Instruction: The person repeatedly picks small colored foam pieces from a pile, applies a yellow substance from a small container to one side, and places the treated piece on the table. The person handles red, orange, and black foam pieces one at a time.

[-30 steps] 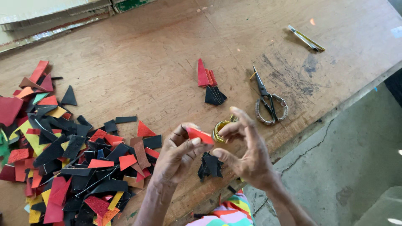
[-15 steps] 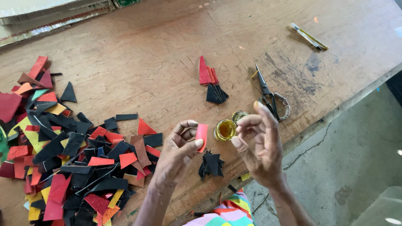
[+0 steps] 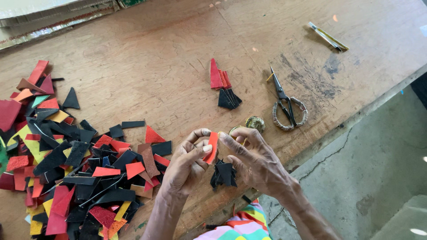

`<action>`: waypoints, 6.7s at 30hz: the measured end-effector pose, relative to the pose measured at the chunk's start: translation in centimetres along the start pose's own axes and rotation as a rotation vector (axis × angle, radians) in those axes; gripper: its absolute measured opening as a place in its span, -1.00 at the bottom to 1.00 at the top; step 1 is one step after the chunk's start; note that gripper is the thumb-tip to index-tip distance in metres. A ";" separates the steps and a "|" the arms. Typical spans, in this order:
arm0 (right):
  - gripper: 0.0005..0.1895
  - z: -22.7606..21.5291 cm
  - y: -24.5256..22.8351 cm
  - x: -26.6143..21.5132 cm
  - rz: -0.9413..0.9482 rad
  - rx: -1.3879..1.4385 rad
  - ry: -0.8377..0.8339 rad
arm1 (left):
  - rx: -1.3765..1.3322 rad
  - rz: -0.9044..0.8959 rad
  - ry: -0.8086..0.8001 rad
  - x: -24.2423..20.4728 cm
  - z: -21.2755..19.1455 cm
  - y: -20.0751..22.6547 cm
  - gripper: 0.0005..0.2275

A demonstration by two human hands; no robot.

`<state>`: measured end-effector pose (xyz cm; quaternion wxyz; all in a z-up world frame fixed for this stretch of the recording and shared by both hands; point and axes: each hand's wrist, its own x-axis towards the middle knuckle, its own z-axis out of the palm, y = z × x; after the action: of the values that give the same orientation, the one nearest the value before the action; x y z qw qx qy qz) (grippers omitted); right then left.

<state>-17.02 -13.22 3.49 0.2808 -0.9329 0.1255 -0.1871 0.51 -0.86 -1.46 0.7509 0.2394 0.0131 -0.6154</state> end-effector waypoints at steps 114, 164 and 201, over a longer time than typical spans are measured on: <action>-0.47 -3.5 3.4 -1.1 0.335 0.134 0.283 | 1.731 1.126 0.148 21.6 -4.9 3.0 -0.82; -0.55 -2.7 1.3 3.2 0.269 -0.363 -0.465 | 2.056 0.644 0.293 -1.8 -4.9 9.9 -0.77; -0.02 -1.4 -3.7 1.9 0.211 0.338 -0.154 | 0.191 0.044 0.080 -2.1 -1.3 1.4 -0.63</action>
<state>-15.37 -11.53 7.22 0.4602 -0.8657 0.1675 -0.1032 1.66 1.73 -1.49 0.7370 0.3343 -0.0209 -0.5871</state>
